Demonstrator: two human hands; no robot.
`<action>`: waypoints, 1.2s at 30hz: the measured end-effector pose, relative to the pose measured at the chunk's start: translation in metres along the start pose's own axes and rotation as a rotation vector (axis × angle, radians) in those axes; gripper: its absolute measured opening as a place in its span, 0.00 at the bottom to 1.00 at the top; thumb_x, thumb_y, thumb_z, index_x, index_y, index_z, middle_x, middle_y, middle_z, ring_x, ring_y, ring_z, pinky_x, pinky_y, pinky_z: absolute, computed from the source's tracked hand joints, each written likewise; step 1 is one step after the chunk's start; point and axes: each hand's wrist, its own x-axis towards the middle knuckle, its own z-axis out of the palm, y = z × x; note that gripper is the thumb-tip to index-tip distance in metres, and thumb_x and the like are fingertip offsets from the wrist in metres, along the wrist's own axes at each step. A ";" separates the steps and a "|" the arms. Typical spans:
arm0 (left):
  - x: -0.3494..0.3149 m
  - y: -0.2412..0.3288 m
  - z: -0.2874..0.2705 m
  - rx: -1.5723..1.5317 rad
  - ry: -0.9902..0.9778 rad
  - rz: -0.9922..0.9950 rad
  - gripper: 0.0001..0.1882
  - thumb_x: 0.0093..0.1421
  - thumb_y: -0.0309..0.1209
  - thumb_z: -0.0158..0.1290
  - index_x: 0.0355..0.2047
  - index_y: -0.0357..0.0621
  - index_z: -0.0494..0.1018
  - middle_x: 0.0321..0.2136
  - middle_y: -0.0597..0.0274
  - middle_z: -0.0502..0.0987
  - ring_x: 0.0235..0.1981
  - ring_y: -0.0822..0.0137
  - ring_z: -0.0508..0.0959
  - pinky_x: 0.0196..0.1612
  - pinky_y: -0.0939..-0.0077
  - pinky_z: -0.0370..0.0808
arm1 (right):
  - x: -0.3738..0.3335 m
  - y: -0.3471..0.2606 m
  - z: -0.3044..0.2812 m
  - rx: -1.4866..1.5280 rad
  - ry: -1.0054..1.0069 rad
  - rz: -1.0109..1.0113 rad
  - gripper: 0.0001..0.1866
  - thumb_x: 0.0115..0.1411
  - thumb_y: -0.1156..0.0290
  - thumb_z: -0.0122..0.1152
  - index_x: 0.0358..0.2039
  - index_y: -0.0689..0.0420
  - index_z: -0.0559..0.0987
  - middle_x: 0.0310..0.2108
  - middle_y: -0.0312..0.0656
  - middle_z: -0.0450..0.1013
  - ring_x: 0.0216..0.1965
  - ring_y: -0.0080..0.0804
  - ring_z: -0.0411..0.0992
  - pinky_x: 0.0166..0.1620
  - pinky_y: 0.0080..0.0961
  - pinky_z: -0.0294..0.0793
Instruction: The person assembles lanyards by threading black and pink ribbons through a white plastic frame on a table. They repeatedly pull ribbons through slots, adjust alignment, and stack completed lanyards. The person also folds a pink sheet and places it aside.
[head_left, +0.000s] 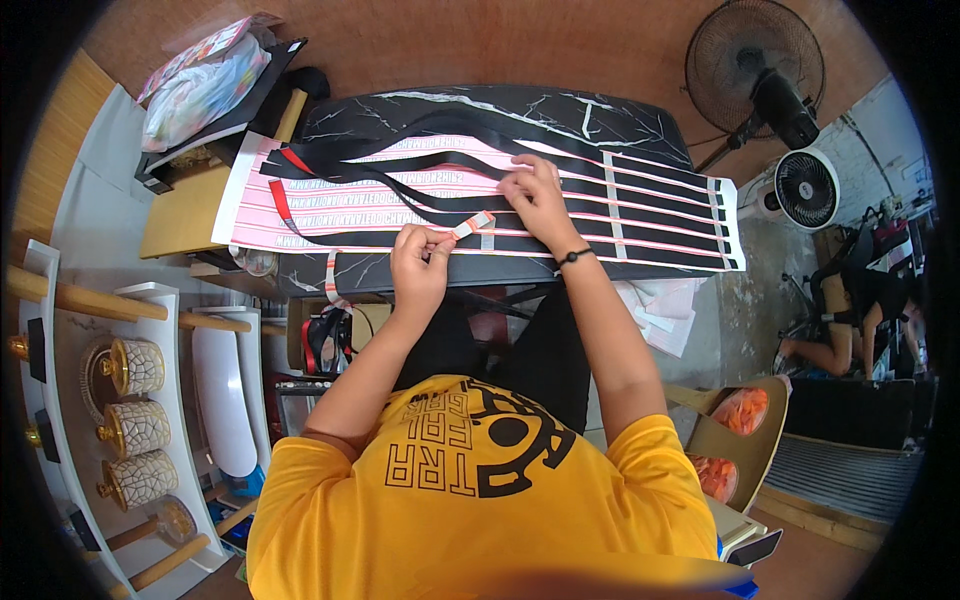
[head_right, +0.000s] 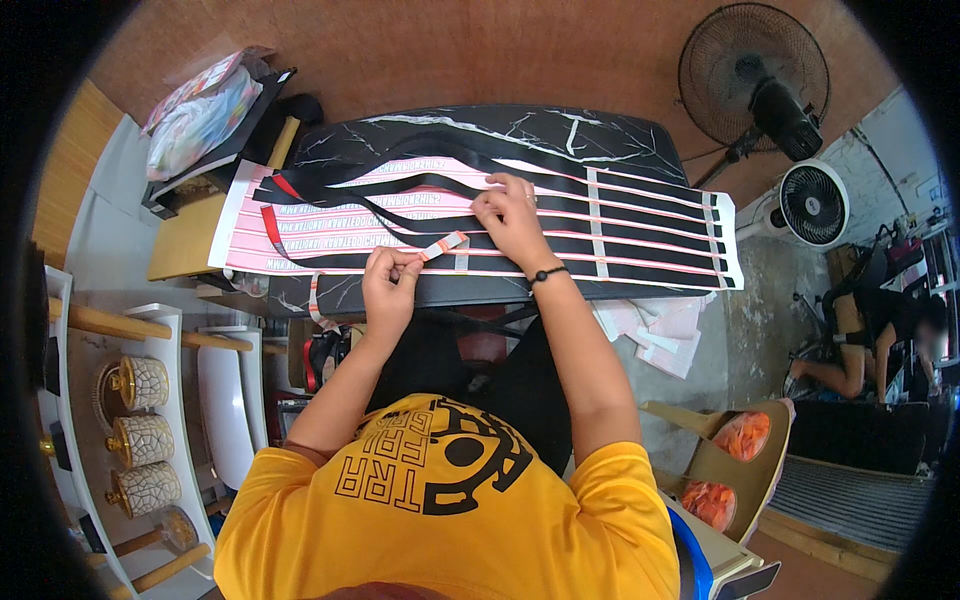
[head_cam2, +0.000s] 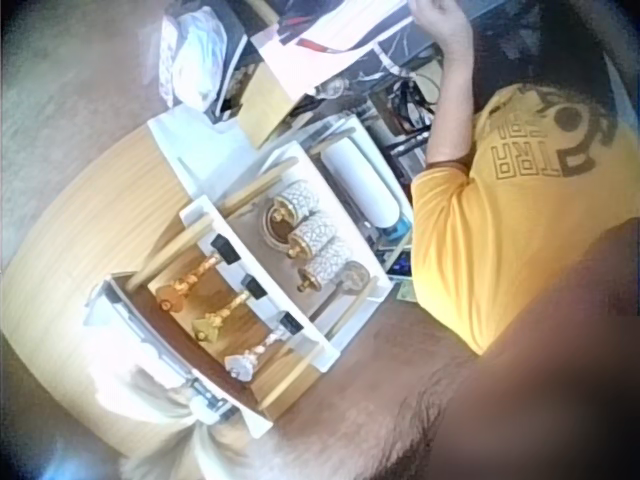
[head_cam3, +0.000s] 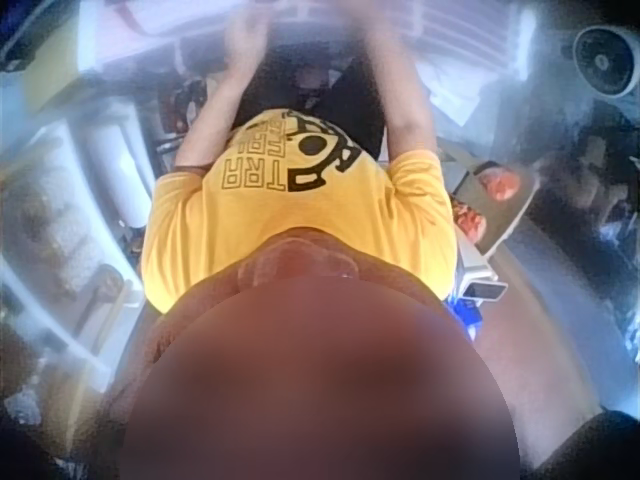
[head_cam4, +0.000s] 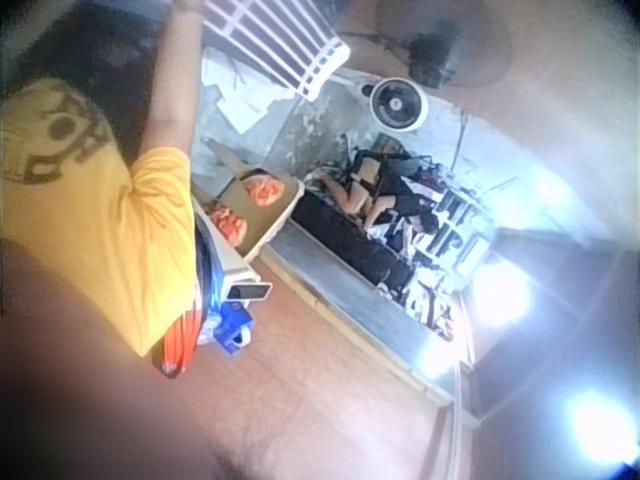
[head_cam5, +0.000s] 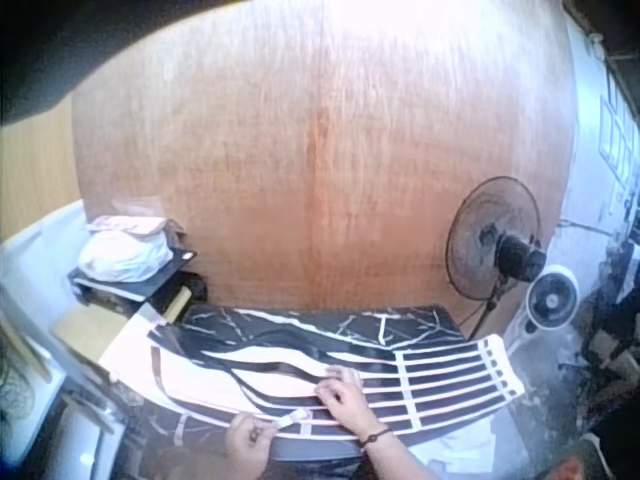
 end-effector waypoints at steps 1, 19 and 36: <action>0.002 -0.001 0.000 0.005 0.018 0.022 0.06 0.53 0.20 0.62 0.27 0.35 0.75 0.26 0.60 0.71 0.26 0.68 0.71 0.30 0.74 0.69 | -0.005 -0.004 -0.006 -0.054 -0.061 -0.044 0.06 0.57 0.67 0.63 0.32 0.54 0.83 0.51 0.44 0.71 0.56 0.47 0.64 0.59 0.43 0.61; -0.032 0.016 -0.025 0.028 -0.068 -0.099 0.05 0.54 0.26 0.63 0.26 0.43 0.76 0.27 0.62 0.71 0.30 0.62 0.73 0.37 0.68 0.64 | -0.032 -0.026 -0.010 -0.080 -0.147 0.020 0.10 0.53 0.69 0.68 0.35 0.52 0.77 0.48 0.42 0.69 0.56 0.46 0.65 0.63 0.51 0.57; -0.090 0.050 -0.074 0.240 -0.297 0.146 0.07 0.47 0.23 0.64 0.24 0.41 0.76 0.26 0.60 0.69 0.30 0.58 0.70 0.38 0.66 0.61 | -0.039 -0.033 0.003 -0.273 -0.177 0.088 0.08 0.57 0.70 0.63 0.37 0.51 0.74 0.47 0.38 0.68 0.58 0.44 0.64 0.67 0.61 0.51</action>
